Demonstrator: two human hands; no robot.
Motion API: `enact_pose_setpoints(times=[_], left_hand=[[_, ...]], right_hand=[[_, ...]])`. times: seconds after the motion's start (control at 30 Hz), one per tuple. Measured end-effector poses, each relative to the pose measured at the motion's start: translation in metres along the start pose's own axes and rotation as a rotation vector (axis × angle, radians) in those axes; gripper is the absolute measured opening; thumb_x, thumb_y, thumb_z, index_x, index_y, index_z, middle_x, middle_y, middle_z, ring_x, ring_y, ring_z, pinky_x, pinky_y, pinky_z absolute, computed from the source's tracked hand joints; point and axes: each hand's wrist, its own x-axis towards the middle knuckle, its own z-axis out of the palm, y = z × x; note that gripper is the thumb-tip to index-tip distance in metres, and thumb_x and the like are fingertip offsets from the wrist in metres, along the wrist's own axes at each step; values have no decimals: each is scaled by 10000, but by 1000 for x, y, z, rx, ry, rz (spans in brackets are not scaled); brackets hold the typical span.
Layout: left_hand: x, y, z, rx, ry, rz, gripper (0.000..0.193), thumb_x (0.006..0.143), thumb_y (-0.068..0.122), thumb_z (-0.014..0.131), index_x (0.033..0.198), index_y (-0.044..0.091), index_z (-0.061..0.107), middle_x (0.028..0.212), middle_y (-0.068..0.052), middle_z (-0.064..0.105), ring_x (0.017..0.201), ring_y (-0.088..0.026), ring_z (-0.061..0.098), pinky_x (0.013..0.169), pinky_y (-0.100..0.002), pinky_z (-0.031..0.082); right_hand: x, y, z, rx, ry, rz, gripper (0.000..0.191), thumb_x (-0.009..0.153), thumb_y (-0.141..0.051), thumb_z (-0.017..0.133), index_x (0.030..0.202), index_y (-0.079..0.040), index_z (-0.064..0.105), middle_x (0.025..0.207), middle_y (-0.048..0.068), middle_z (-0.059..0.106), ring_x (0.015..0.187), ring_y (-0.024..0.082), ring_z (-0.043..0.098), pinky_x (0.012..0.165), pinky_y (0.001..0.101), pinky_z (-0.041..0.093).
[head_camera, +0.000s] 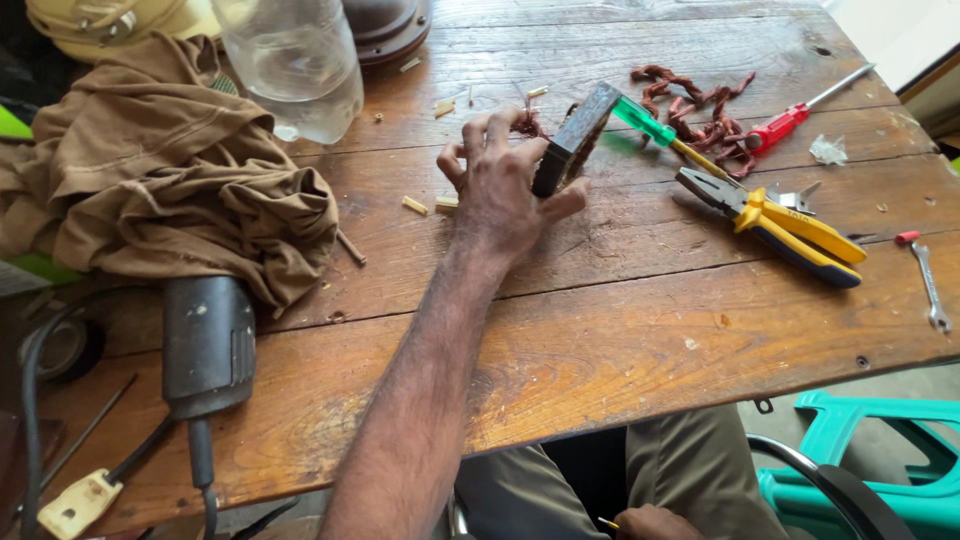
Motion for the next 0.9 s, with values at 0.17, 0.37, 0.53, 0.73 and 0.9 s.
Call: enact_pose_setpoints(times=[0.17, 0.37, 0.53, 0.73, 0.9], left_hand=[[0, -6, 2, 50, 27, 31, 981, 770, 962, 361, 1031, 119, 790, 1484, -200, 493, 1397, -382, 359, 1060, -801, 207], [0, -8, 4, 64, 14, 26, 978, 768, 966, 365, 1021, 121, 789, 1476, -195, 499, 1404, -385, 357, 1086, -797, 198], [-1, -6, 2, 65, -1, 16, 927, 787, 939, 408, 1022, 130, 794, 1466, -226, 486, 1411, -398, 348, 1057, -816, 197], [-2, -4, 0, 17, -25, -25, 852, 807, 892, 478, 1021, 130, 794, 1466, -199, 503, 1407, -394, 355, 1037, -817, 208], [-1, -4, 0, 59, 64, 41, 806, 819, 860, 564, 1063, 129, 801, 1421, -207, 511, 1353, -404, 362, 977, -826, 198]], right_hand=[[3, -3, -4, -119, -38, -86, 200, 1017, -242, 560, 1117, -125, 686, 1085, 173, 726, 1094, 337, 713, 920, 465, 578], [5, 25, 1, 478, -26, -492, 208, 1017, -226, 538, 1050, -110, 708, 1009, 175, 732, 991, 358, 702, 838, 471, 564], [8, 16, 6, 127, 256, -467, 147, 948, -231, 614, 994, -113, 689, 928, 160, 739, 930, 330, 730, 779, 462, 576], [2, 3, -3, -48, 87, -255, 156, 881, -252, 711, 966, -123, 726, 940, 139, 754, 961, 305, 738, 824, 428, 585], [7, 27, -4, 183, -48, -418, 150, 900, -242, 681, 984, -125, 721, 953, 128, 754, 980, 296, 736, 834, 427, 582]])
